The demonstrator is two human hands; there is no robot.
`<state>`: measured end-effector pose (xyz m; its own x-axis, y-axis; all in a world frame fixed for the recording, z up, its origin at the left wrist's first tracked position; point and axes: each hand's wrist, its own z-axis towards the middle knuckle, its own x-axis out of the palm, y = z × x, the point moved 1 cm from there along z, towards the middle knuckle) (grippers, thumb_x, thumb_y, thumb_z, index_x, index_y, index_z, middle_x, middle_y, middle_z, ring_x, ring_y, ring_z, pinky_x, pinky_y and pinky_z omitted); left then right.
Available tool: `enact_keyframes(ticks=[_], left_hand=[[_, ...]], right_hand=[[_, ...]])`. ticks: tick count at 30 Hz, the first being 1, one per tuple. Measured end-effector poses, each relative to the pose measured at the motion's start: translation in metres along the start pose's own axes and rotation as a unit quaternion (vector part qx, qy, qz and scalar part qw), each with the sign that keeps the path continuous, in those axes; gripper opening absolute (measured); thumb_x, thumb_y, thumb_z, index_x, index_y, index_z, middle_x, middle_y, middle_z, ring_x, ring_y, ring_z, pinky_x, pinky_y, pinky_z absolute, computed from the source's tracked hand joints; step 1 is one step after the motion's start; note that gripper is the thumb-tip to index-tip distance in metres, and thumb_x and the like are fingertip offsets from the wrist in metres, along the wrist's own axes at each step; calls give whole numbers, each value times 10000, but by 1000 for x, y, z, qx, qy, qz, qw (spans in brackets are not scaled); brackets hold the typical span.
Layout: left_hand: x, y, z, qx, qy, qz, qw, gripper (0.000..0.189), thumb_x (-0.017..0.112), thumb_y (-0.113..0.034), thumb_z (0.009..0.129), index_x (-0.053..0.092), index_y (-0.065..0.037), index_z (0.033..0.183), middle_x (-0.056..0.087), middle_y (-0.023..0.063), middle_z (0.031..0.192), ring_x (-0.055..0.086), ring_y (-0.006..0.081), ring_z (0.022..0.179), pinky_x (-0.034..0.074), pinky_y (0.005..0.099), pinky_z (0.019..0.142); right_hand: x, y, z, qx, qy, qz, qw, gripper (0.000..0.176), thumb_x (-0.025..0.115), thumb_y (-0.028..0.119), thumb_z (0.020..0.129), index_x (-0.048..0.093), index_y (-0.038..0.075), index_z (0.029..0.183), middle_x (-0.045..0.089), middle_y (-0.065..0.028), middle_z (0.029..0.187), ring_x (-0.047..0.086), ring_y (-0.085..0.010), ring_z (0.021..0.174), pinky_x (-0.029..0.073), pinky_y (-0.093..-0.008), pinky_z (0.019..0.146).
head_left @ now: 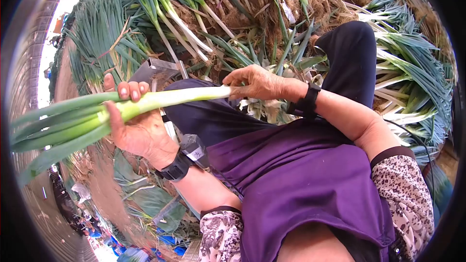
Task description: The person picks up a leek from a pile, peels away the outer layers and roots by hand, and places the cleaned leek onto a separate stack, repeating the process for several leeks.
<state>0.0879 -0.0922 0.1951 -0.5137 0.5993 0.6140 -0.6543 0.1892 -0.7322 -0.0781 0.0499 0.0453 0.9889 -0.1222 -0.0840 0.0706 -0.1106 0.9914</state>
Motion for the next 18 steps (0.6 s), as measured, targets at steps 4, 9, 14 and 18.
enact_keyframes(ticks=[4,9,14,18], left_hand=[[-2,-5,-5,11,-22,22,999,422,674,-100,821,466,71,1146,486,80,917,486,212,898,399,373,923],[-16,3,-12,-2,-55,-11,998,340,656,32,804,509,-2,1109,528,63,964,512,186,920,449,340,891],[-9,8,-19,17,-96,20,995,288,653,42,804,535,-3,1063,561,77,962,531,193,913,457,345,887],[-18,7,-23,13,-83,-4,996,280,637,74,793,541,-3,1046,575,81,934,545,195,910,467,344,879]], right_hand=[[0,10,2,-25,-15,28,999,331,710,168,828,621,-26,1081,659,-34,896,569,-73,772,474,-249,694],[14,45,-1,-172,-142,-128,966,289,703,203,789,648,11,996,612,-149,793,615,-298,711,503,-350,682],[28,49,16,-252,-154,-173,940,154,649,125,756,680,19,864,611,-161,797,606,-348,754,493,-423,706],[32,50,25,-266,-88,-225,933,122,632,27,749,659,-24,857,633,-167,837,629,-324,779,508,-379,670]])
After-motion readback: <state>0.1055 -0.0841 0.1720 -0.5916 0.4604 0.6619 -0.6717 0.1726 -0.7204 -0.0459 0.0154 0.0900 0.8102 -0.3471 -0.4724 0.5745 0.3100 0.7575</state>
